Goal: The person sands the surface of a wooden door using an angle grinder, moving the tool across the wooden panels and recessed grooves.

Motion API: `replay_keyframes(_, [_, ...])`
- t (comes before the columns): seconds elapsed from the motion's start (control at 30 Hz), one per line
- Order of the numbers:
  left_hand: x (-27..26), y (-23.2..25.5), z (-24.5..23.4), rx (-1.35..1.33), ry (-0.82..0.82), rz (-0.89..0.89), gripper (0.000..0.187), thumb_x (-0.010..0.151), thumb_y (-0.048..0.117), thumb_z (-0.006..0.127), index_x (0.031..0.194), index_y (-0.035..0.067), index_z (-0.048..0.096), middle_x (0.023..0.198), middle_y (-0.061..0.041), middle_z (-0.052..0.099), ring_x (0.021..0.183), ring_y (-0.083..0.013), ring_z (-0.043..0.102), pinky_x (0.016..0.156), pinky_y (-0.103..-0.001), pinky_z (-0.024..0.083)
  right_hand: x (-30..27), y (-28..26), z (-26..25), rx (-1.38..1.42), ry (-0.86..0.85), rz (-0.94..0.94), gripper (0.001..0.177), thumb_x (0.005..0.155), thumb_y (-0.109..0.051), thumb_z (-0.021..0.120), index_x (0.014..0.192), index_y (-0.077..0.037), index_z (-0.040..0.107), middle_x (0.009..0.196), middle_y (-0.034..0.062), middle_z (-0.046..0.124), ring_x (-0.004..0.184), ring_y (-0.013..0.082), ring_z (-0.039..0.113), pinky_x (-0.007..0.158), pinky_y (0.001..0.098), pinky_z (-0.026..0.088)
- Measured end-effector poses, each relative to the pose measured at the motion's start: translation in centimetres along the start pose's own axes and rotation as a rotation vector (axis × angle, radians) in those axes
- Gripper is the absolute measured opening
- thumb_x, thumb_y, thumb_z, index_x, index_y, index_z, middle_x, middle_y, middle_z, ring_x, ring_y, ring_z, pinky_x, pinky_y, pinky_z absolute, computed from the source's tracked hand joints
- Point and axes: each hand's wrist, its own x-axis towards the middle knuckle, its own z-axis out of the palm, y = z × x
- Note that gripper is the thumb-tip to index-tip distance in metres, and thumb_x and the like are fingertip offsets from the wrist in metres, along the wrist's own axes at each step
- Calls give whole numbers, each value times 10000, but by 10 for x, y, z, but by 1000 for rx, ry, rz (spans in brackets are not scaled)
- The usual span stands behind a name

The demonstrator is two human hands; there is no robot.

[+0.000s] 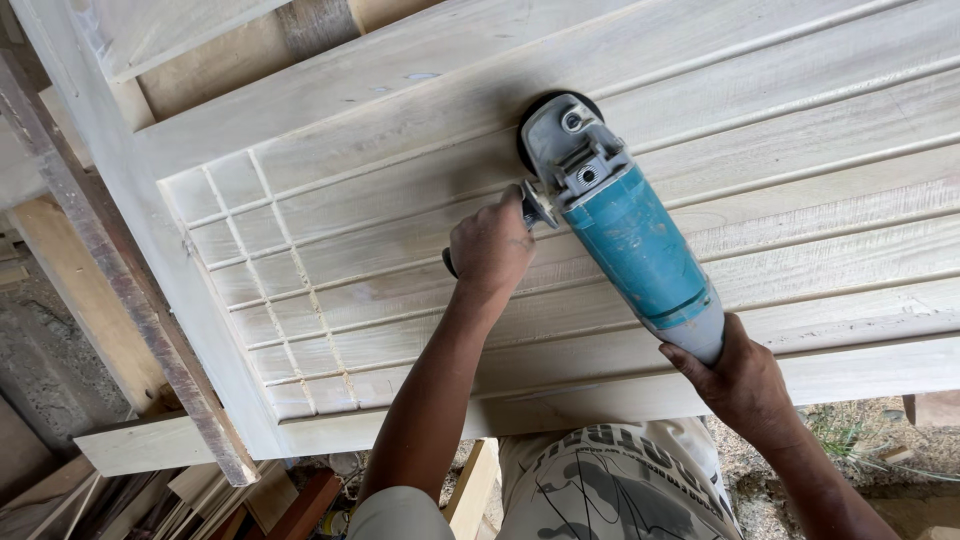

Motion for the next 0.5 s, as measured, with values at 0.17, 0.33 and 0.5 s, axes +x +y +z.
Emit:
replay_keyframes(0.17, [17,43,7,-11,-40,60,141,868,72,641,1009,73,646,770,-155,745,746,-353,756,643,-506,583,-6,28,-17,103,67,25,588,866,-456,697,1088,56,513,671,196,718,638,306,771,578,421,654])
replay_keyframes(0.33, [32,80,21,-29,-5,164,119,895,58,628,1008,47,662,692,-136,733,629,-275,753,577,-451,589,-15,50,-36,151,61,196,566,869,-448,699,1070,49,519,673,206,710,636,305,774,580,428,654])
replay_keyframes(0.5, [51,114,44,-100,1,276,101,909,28,610,998,22,657,659,-117,719,536,-210,729,454,-390,572,-23,74,-46,183,142,215,599,914,-468,676,1149,63,526,732,190,707,712,283,766,627,423,649])
